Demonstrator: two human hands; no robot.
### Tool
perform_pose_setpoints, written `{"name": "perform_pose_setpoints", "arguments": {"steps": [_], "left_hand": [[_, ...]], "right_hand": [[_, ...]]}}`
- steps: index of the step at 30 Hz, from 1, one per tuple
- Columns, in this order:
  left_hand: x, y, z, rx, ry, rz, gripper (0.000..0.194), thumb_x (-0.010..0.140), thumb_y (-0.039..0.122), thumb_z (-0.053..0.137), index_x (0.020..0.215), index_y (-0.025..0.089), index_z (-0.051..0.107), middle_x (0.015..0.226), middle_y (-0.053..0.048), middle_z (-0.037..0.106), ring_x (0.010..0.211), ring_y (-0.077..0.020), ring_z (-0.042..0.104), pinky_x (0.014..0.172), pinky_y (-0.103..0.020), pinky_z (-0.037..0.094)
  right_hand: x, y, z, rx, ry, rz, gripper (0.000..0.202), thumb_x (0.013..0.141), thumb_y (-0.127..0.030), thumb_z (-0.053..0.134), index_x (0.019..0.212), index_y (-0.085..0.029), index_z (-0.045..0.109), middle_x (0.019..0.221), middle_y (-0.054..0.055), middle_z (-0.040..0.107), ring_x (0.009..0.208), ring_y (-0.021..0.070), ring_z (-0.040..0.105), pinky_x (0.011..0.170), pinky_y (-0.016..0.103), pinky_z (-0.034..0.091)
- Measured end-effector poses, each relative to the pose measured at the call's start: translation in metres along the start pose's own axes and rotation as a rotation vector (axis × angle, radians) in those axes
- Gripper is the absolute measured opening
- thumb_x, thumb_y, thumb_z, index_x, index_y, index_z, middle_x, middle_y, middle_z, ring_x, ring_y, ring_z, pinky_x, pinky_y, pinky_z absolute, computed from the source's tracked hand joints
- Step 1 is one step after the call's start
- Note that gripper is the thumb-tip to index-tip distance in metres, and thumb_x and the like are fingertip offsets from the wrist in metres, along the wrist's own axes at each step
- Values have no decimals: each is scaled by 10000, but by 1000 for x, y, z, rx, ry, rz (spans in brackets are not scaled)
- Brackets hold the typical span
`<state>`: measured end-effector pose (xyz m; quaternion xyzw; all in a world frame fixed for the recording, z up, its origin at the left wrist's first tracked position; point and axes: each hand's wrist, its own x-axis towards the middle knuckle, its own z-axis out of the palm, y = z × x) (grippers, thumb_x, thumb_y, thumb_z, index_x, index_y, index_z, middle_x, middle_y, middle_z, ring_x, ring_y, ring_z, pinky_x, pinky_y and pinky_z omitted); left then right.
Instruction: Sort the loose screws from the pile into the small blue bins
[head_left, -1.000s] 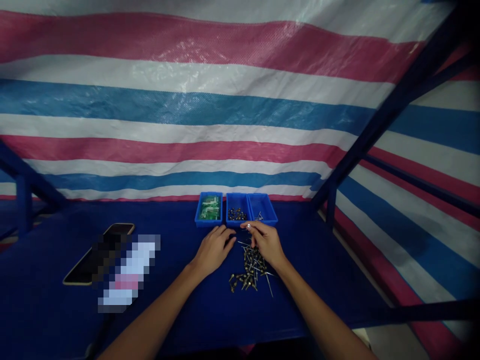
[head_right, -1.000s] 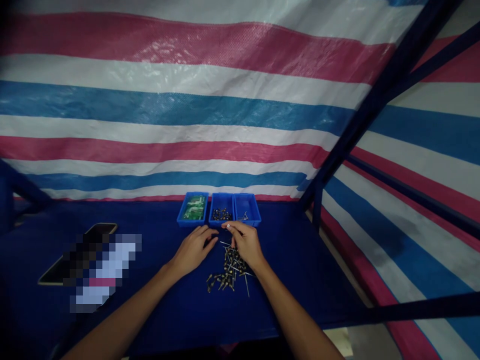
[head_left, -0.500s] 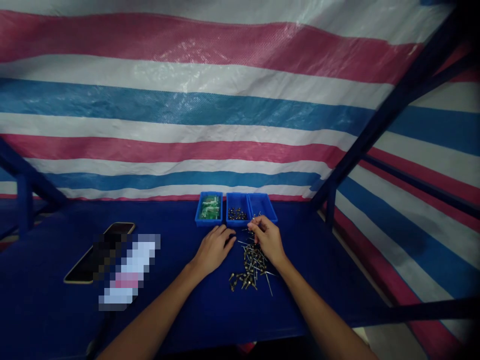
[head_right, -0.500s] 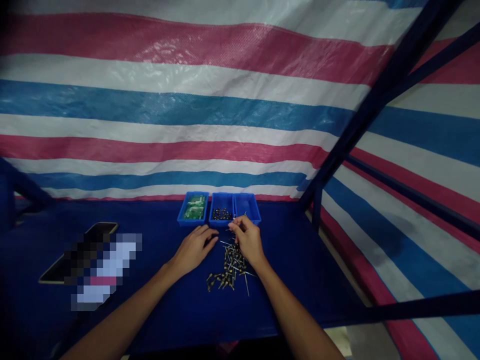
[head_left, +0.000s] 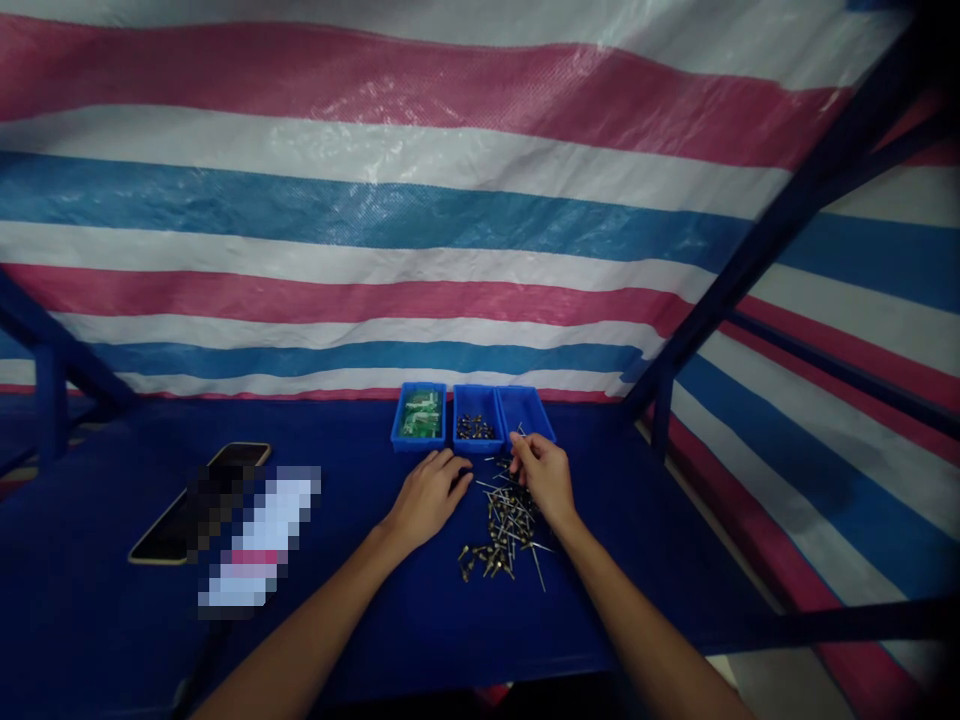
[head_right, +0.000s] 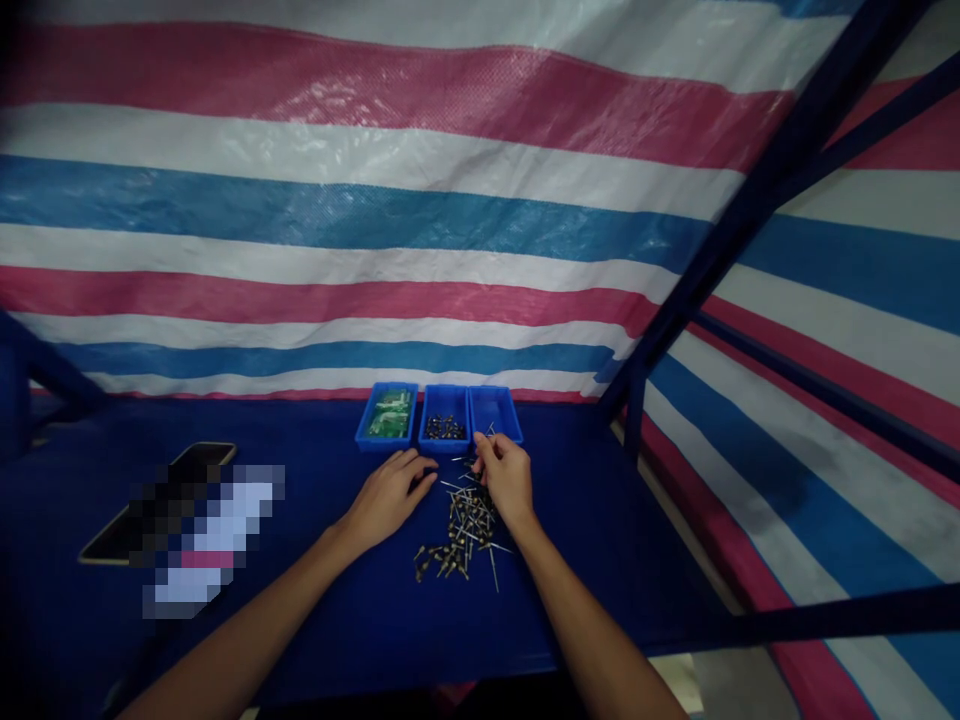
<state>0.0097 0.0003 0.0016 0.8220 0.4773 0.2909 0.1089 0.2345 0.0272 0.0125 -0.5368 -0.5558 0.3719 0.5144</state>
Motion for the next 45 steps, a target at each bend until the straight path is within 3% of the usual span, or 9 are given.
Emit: {"name": "perform_pose_setpoints", "arguments": {"steps": [5, 11, 18, 25, 32, 38, 41, 45], "left_hand": [[0, 0, 0, 3, 10, 3, 242, 1085, 335, 492, 1181, 254, 699, 1064, -43, 686, 991, -230, 652, 976, -419, 525], [0, 0, 1, 42, 36, -22, 231, 1084, 317, 480, 1126, 245, 695, 1042, -54, 684, 980, -242, 640, 892, -400, 540], [1, 1, 1, 65, 11, -39, 206, 1079, 295, 498, 1143, 251, 689, 1047, -44, 683, 977, -244, 644, 946, -424, 526], [1, 1, 0, 63, 19, -30, 217, 1082, 308, 494, 1143, 249, 694, 1024, -43, 679, 949, -239, 645, 901, -405, 529], [1, 1, 0, 55, 17, -32, 208, 1082, 306, 502, 1151, 245, 688, 1019, -37, 679, 948, -234, 641, 890, -391, 517], [1, 1, -1, 58, -7, -46, 218, 1085, 304, 492, 1160, 245, 688, 1038, -44, 681, 968, -241, 632, 885, -389, 511], [1, 2, -2, 57, -11, -46, 223, 1085, 305, 490, 1158, 249, 693, 1044, -44, 681, 970, -243, 632, 882, -392, 513], [1, 2, -1, 50, 5, -42, 226, 1082, 303, 492, 1154, 244, 698, 1034, -45, 681, 953, -239, 635, 888, -395, 515]], "right_hand": [[-4, 2, 1, -260, -38, -184, 444, 961, -619, 644, 733, -238, 643, 574, -22, 599, 523, 160, 532, 544, 269, 388], [-9, 1, 5, -622, -305, -360, 280, 873, -512, 811, 881, -261, 689, 729, -14, 661, 706, 198, 610, 657, 290, 367], [-13, -5, 2, -705, -468, -393, 126, 1053, -343, 612, 971, -248, 624, 909, 12, 701, 930, 228, 632, 810, 330, 355], [-16, -8, 2, -670, -429, -419, 181, 1120, -340, 418, 1043, -239, 547, 1003, 62, 670, 960, 252, 617, 847, 365, 403], [-17, -12, 2, -494, -395, -379, 160, 1111, -302, 384, 1045, -235, 513, 1016, 70, 631, 947, 239, 607, 837, 345, 461], [-13, -6, 3, -400, -375, -365, 135, 1098, -302, 425, 1059, -241, 539, 868, 1, 620, 793, 186, 606, 749, 289, 443], [-10, -3, 3, -344, -339, -372, 157, 1093, -304, 436, 1136, -248, 577, 846, -4, 633, 778, 181, 622, 757, 285, 457], [-9, -1, 4, -254, -327, -398, 263, 1099, -310, 419, 1295, -254, 584, 967, 39, 686, 865, 196, 660, 830, 305, 502]]}}
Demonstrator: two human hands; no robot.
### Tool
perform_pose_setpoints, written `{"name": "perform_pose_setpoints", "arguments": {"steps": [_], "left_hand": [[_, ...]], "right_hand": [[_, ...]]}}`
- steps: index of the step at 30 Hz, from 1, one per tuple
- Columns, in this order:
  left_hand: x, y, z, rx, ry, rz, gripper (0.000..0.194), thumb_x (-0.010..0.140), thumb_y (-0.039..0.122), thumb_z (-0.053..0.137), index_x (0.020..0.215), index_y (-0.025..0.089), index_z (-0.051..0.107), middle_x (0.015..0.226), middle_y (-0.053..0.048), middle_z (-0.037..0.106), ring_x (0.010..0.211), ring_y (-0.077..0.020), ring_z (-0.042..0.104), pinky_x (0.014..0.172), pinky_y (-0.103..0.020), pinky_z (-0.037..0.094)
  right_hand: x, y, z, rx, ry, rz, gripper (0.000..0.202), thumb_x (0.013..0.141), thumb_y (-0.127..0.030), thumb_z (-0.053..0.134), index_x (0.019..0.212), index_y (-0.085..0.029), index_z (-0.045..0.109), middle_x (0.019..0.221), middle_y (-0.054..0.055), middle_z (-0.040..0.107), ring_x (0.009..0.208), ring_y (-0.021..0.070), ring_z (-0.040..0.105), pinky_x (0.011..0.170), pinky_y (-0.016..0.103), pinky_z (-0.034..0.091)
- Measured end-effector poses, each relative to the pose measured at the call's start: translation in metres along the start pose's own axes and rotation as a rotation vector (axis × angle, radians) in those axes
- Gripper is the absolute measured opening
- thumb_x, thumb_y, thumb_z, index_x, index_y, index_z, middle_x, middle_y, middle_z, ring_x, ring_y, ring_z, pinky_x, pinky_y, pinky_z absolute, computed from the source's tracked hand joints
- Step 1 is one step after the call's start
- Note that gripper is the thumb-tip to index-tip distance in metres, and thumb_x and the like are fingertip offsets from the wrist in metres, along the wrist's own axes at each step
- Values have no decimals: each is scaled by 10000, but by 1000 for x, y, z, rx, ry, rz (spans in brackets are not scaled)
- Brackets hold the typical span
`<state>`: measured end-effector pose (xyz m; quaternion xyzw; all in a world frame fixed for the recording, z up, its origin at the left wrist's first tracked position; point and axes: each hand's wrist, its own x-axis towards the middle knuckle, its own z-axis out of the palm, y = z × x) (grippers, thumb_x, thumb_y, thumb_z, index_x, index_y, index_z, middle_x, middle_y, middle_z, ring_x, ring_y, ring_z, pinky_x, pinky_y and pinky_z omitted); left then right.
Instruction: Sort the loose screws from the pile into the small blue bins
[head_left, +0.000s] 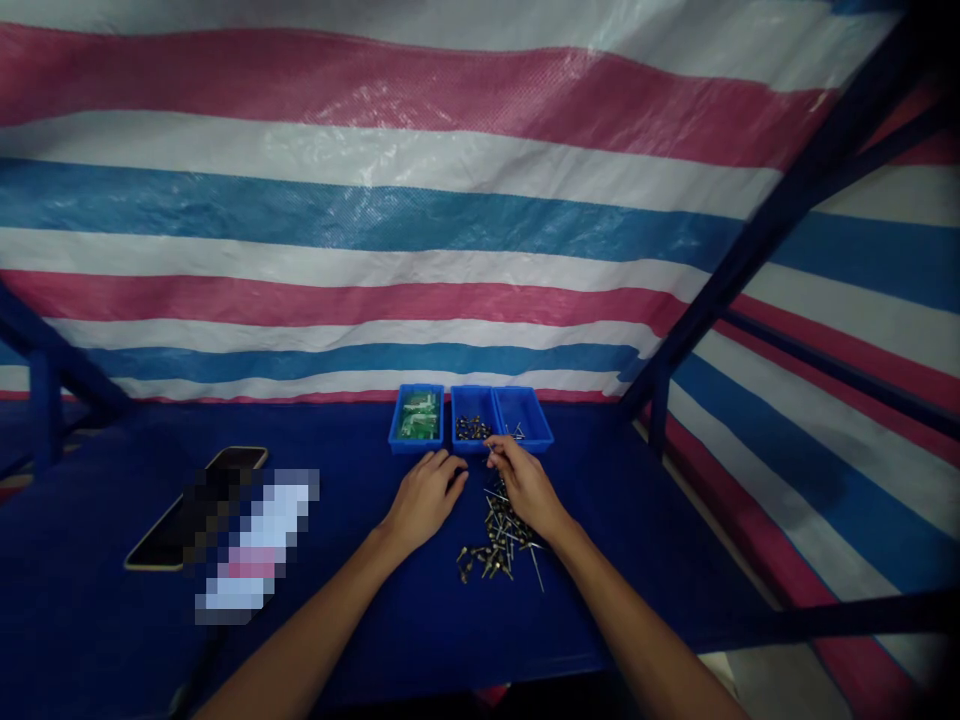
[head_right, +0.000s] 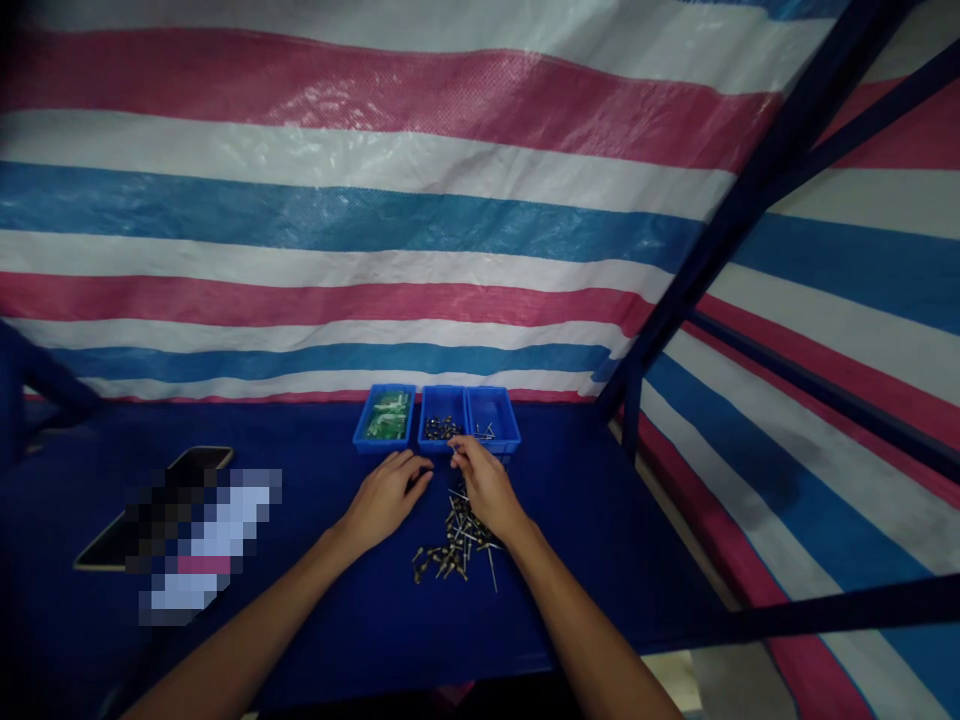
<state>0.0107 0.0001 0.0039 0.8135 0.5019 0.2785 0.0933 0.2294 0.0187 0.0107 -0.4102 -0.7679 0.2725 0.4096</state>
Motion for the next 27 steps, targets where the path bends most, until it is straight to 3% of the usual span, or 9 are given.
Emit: {"name": "perform_pose_setpoints", "arguments": {"steps": [7, 11, 17, 22, 27], "left_hand": [[0, -1, 1, -6, 2, 12, 217, 1080, 300, 501, 1160, 244, 694, 1038, -42, 679, 948, -235, 634, 889, -395, 515], [0, -1, 0, -6, -3, 9, 213, 1082, 295, 501, 1162, 247, 693, 1046, -40, 679, 947, -231, 636, 895, -390, 512], [0, 0, -1, -1, -2, 7, 213, 1078, 299, 511, 1178, 255, 694, 1032, -39, 683, 957, -235, 637, 886, -382, 512], [0, 0, -1, 1, -8, 5, 225, 1081, 302, 495, 1169, 250, 696, 1041, -46, 686, 946, -234, 643, 913, -397, 514], [-1, 0, -2, 5, -13, -5, 232, 1085, 314, 482, 1159, 249, 692, 1037, -47, 683, 948, -237, 640, 900, -402, 520]], "right_hand": [[1, 1, 2, 86, 6, -18, 308, 1109, -347, 419, 1311, -257, 634, 1072, 63, 706, 890, 196, 694, 883, 337, 541], [2, -1, 1, 121, 34, 13, 258, 1095, -373, 467, 1181, -249, 677, 1070, 65, 725, 887, 205, 712, 866, 343, 554], [2, -7, 1, 158, 44, 80, 193, 1071, -415, 524, 1045, -249, 620, 937, 23, 748, 763, 182, 710, 771, 300, 545], [0, -11, 0, 151, 45, 172, 203, 1045, -462, 566, 1012, -261, 568, 735, -42, 690, 515, 139, 599, 548, 245, 452], [0, -15, -3, 40, 71, 139, 221, 1040, -460, 573, 951, -261, 536, 631, -68, 603, 558, 147, 587, 604, 242, 433]]}}
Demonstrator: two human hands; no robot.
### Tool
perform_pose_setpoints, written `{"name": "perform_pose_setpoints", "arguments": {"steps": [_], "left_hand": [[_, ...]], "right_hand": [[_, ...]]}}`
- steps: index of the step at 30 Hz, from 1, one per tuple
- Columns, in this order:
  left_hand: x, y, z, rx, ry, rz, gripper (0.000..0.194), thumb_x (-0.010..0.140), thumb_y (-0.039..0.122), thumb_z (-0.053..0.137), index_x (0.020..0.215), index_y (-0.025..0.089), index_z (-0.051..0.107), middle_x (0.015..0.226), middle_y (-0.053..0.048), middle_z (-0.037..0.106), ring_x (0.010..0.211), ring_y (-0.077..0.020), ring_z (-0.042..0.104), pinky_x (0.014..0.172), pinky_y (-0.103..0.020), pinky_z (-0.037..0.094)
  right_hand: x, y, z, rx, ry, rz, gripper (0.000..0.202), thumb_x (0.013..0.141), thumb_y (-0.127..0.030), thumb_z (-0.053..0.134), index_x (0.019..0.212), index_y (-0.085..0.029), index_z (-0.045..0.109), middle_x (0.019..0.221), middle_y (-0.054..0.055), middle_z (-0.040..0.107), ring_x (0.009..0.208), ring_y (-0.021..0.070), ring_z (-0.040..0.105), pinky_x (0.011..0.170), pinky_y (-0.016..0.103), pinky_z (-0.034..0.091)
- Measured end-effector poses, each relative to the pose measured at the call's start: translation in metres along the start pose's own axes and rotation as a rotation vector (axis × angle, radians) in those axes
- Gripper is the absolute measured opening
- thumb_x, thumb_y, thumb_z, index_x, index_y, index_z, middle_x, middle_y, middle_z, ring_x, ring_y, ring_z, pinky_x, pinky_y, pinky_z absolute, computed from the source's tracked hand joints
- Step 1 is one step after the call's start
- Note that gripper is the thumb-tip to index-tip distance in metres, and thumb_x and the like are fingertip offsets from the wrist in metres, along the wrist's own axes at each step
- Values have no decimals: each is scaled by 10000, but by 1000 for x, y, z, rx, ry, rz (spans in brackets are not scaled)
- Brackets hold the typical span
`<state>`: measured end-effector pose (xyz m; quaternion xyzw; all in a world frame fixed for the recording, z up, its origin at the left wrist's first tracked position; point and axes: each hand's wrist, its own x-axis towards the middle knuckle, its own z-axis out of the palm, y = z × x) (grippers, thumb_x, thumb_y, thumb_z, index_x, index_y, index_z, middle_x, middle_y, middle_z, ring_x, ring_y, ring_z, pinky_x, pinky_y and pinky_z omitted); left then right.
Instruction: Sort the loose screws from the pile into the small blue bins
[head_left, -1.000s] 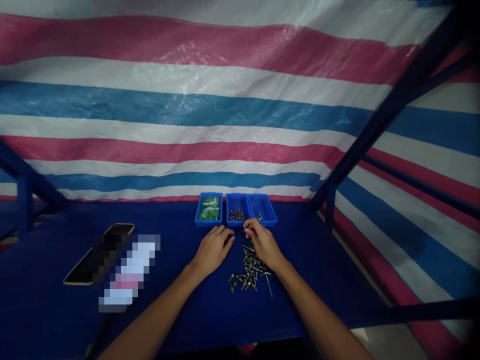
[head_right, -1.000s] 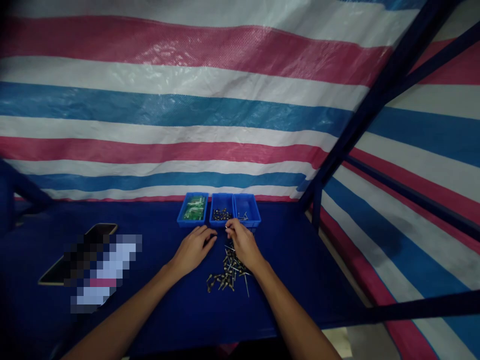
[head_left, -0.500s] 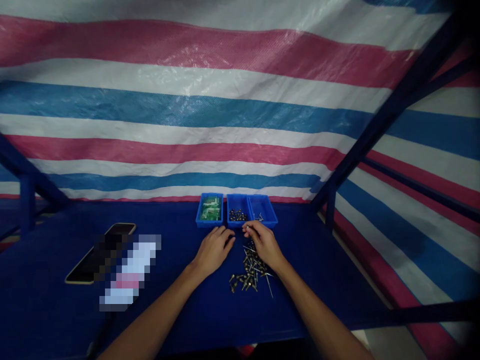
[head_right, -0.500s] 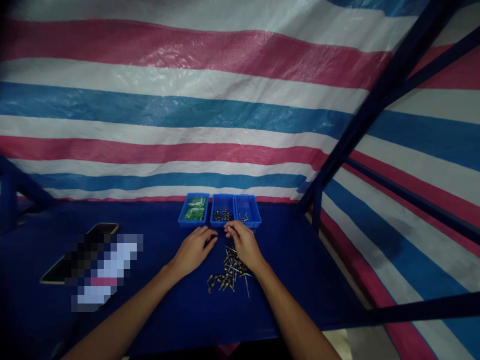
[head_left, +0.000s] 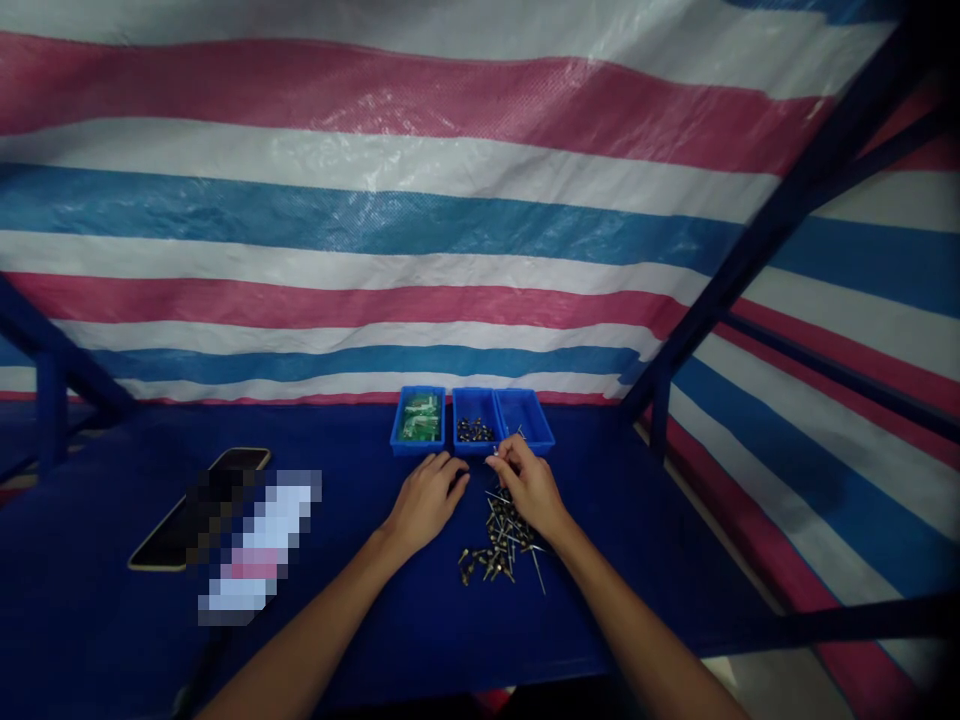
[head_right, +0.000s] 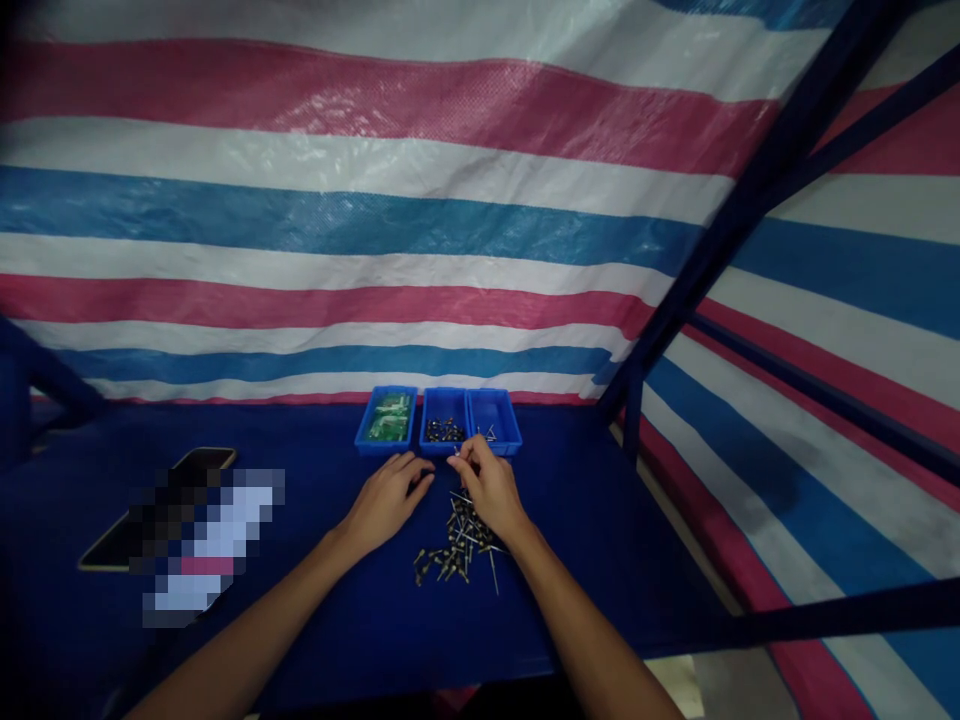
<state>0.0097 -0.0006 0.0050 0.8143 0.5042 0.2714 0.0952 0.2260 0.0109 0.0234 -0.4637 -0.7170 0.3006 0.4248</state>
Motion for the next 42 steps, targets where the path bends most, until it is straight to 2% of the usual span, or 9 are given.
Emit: {"name": "perform_pose_setpoints", "arguments": {"steps": [8, 14, 20, 26, 30, 35, 38, 42], "left_hand": [[0, 0, 0, 5, 8, 8, 237, 1083, 324, 481, 1163, 241, 688, 1025, -51, 684, 955, -238, 637, 877, -390, 528], [0, 0, 1, 3, 19, 10, 231, 1081, 313, 482, 1174, 239, 679, 1043, -54, 684, 952, -240, 638, 884, -399, 530], [0, 1, 1, 32, 2, -9, 212, 1078, 305, 491, 1159, 239, 676, 1040, -54, 686, 954, -244, 644, 888, -397, 529], [0, 1, 1, 38, -2, -9, 197, 1078, 303, 499, 1144, 241, 674, 1048, -51, 690, 967, -246, 646, 895, -401, 526], [-1, -1, 3, 26, 7, 8, 217, 1088, 292, 473, 1169, 254, 670, 1067, -51, 695, 1002, -245, 651, 951, -414, 519], [0, -3, 4, 10, 3, 11, 234, 1094, 277, 448, 1158, 263, 673, 1090, -50, 700, 1034, -244, 656, 986, -422, 515], [0, -3, 4, 11, 1, 12, 230, 1092, 283, 452, 1157, 256, 672, 1086, -51, 701, 1028, -246, 654, 994, -434, 514], [-1, -4, 5, -8, 19, 22, 231, 1086, 286, 459, 1150, 253, 679, 1063, -52, 708, 1003, -242, 656, 1004, -440, 511]], "right_hand": [[-2, 1, 1, 44, -60, 18, 203, 1039, -446, 579, 963, -262, 540, 691, -59, 645, 542, 135, 584, 565, 235, 432], [-3, 1, 1, 83, -122, 7, 238, 1018, -468, 618, 921, -264, 544, 670, -51, 653, 593, 165, 639, 584, 251, 454], [-2, 2, 4, 98, -122, 29, 315, 976, -520, 673, 866, -258, 538, 657, -53, 641, 585, 162, 618, 571, 249, 436], [-1, 0, 3, 66, -59, -27, 254, 1023, -465, 621, 898, -245, 598, 641, -53, 600, 590, 150, 587, 591, 244, 424], [0, 1, 2, 49, -42, -45, 268, 1058, -477, 542, 985, -249, 661, 717, -25, 657, 572, 151, 597, 584, 252, 461], [0, 5, 4, 158, -39, -5, 321, 1084, -518, 446, 1174, -264, 621, 980, 21, 741, 482, 124, 597, 504, 261, 480], [1, 7, 7, 259, -17, 37, 341, 1061, -557, 478, 1165, -256, 601, 1081, 47, 755, 477, 116, 608, 483, 259, 480], [6, 9, 7, 437, 41, 111, 359, 1002, -594, 579, 1061, -240, 572, 1025, 48, 780, 439, 107, 591, 441, 245, 449]]}}
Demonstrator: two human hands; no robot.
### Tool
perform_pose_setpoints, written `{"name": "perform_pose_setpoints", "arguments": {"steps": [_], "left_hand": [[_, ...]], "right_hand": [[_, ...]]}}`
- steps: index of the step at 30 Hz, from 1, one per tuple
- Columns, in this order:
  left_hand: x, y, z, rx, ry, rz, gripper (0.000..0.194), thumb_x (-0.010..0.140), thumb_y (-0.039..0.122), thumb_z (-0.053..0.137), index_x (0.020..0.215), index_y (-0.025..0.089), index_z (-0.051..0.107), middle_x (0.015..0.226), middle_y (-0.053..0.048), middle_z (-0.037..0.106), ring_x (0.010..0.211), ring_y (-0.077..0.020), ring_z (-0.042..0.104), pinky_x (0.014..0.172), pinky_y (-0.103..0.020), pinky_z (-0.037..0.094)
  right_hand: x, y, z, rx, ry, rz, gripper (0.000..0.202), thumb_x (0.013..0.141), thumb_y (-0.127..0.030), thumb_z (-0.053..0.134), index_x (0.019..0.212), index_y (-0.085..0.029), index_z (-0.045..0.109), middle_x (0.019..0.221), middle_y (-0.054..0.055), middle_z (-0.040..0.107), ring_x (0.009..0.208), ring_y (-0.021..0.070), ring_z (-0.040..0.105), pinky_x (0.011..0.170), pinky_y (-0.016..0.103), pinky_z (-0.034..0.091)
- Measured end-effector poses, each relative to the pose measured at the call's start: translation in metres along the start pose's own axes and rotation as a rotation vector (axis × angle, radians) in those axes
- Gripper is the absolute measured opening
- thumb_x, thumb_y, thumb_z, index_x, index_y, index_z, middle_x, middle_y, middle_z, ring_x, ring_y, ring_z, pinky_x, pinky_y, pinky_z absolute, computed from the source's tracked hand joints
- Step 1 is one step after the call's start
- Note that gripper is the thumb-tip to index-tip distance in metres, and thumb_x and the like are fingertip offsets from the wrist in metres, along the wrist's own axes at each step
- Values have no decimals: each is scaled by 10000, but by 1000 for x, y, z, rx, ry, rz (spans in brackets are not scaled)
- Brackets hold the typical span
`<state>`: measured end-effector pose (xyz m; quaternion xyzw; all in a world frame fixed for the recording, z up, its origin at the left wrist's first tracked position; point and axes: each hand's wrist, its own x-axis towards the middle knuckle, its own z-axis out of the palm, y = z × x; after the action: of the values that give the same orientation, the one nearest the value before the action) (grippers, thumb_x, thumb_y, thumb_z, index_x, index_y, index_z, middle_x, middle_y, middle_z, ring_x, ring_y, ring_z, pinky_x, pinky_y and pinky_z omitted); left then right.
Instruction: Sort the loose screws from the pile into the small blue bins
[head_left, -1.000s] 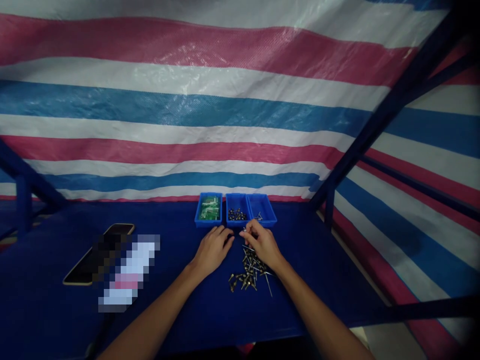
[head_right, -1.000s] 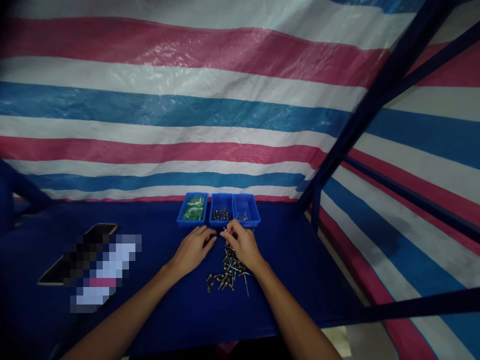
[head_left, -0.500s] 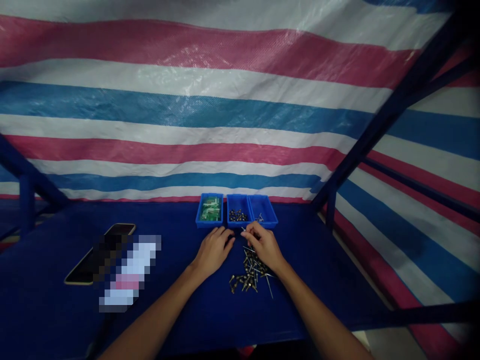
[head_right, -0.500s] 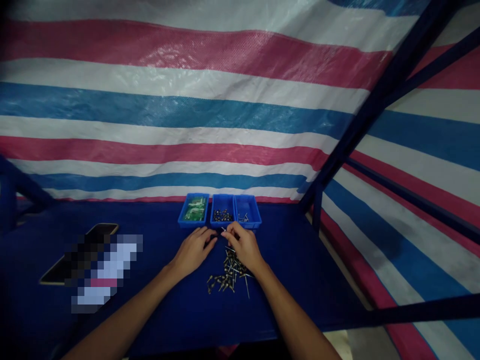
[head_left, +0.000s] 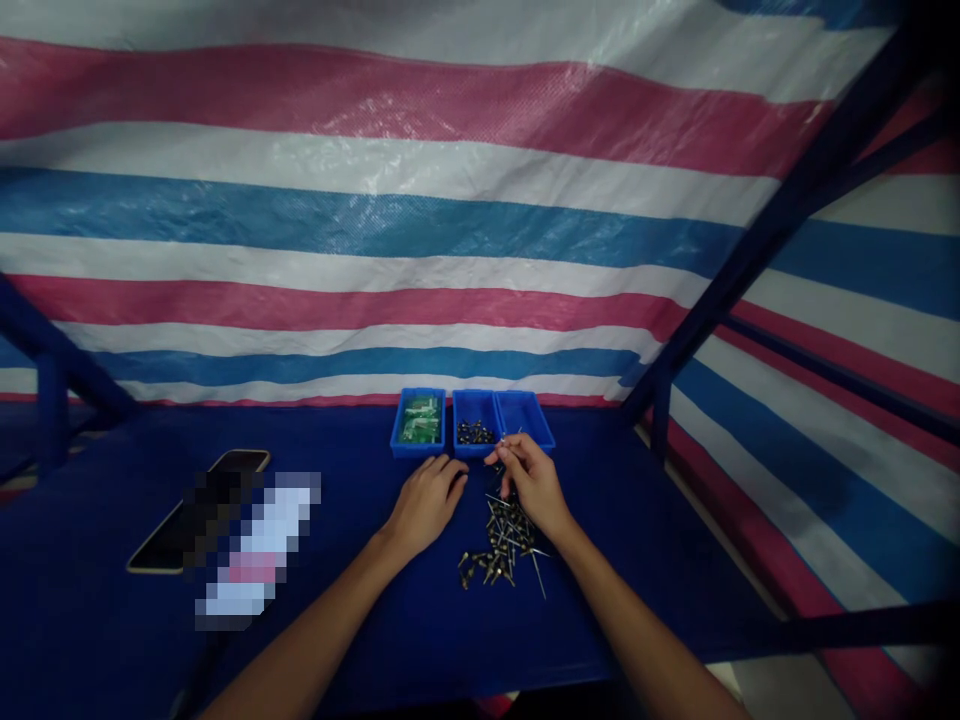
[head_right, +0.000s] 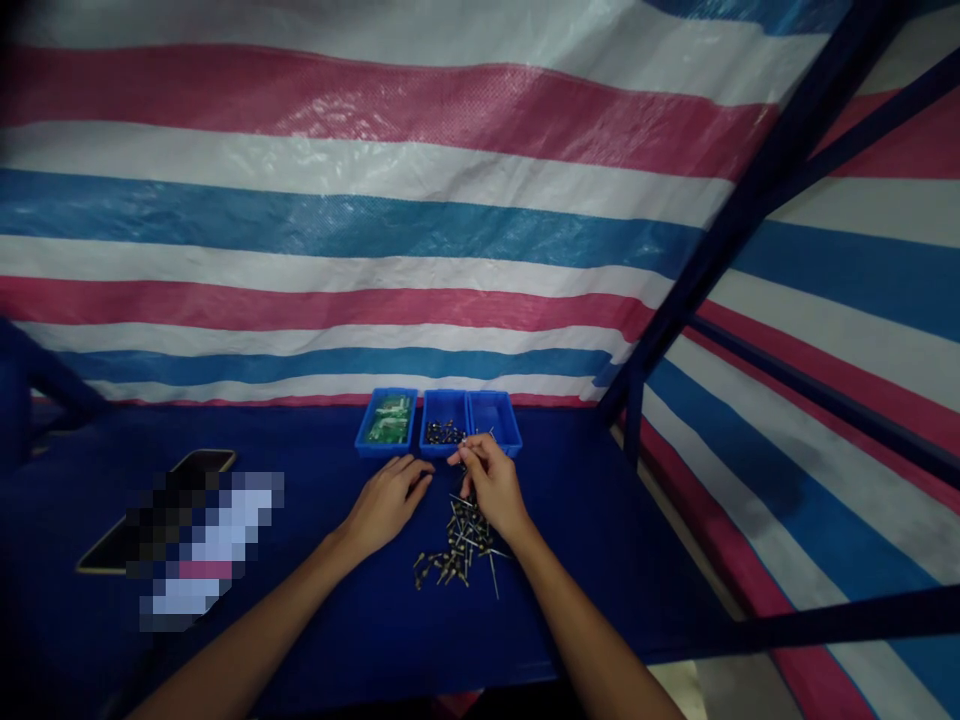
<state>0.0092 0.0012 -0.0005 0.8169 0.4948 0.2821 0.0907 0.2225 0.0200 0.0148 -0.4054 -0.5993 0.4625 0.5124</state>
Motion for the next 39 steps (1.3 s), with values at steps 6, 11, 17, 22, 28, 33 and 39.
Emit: {"name": "perform_pose_setpoints", "arguments": {"steps": [6, 11, 17, 22, 28, 33, 39], "left_hand": [[0, -1, 1, 3, 2, -5, 260, 1094, 259, 428, 1165, 252, 678, 1092, -54, 710, 1028, -243, 660, 1003, -439, 513], [0, 0, 0, 4, -4, -2, 248, 1097, 294, 440, 1158, 257, 677, 1075, -50, 705, 1020, -242, 662, 987, -428, 520], [0, 0, -1, -11, -6, -14, 223, 1090, 303, 471, 1162, 259, 677, 1062, -38, 700, 1010, -237, 659, 965, -411, 519], [0, 1, -2, -6, -8, -11, 226, 1092, 299, 471, 1179, 260, 676, 1053, -34, 700, 971, -231, 660, 963, -412, 511], [1, 2, -3, 7, -14, -20, 220, 1087, 306, 483, 1175, 256, 678, 1038, -40, 696, 973, -244, 652, 911, -408, 521], [1, 2, -3, -3, -10, -14, 215, 1087, 307, 485, 1166, 257, 679, 1038, -38, 697, 977, -243, 654, 943, -414, 514], [0, 0, -1, -1, -9, -15, 209, 1084, 298, 499, 1189, 257, 674, 1044, -35, 697, 984, -238, 655, 951, -413, 511]], "right_hand": [[6, -3, -6, 75, 119, 4, 368, 939, -557, 704, 911, -223, 552, 852, 42, 789, 429, 106, 564, 444, 234, 417], [7, -6, -8, 55, 232, 14, 409, 921, -595, 715, 876, -224, 548, 761, 23, 763, 423, 106, 548, 425, 225, 389], [6, -4, -9, 13, 269, 0, 465, 965, -635, 631, 783, -215, 557, 692, 19, 720, 415, 93, 521, 414, 217, 384], [8, 1, -10, 47, 280, 57, 481, 946, -664, 637, 813, -204, 591, 661, 13, 701, 394, 91, 511, 387, 210, 358], [9, 4, -12, 111, 306, 124, 484, 919, -667, 661, 875, -186, 621, 701, 43, 749, 366, 87, 519, 363, 197, 355], [9, 9, -15, 60, 368, 162, 500, 894, -678, 675, 908, -182, 617, 706, 69, 771, 357, 105, 556, 345, 191, 388], [7, 12, -15, -19, 375, 146, 517, 903, -704, 637, 943, -188, 612, 751, 69, 788, 375, 116, 601, 352, 188, 425]]}}
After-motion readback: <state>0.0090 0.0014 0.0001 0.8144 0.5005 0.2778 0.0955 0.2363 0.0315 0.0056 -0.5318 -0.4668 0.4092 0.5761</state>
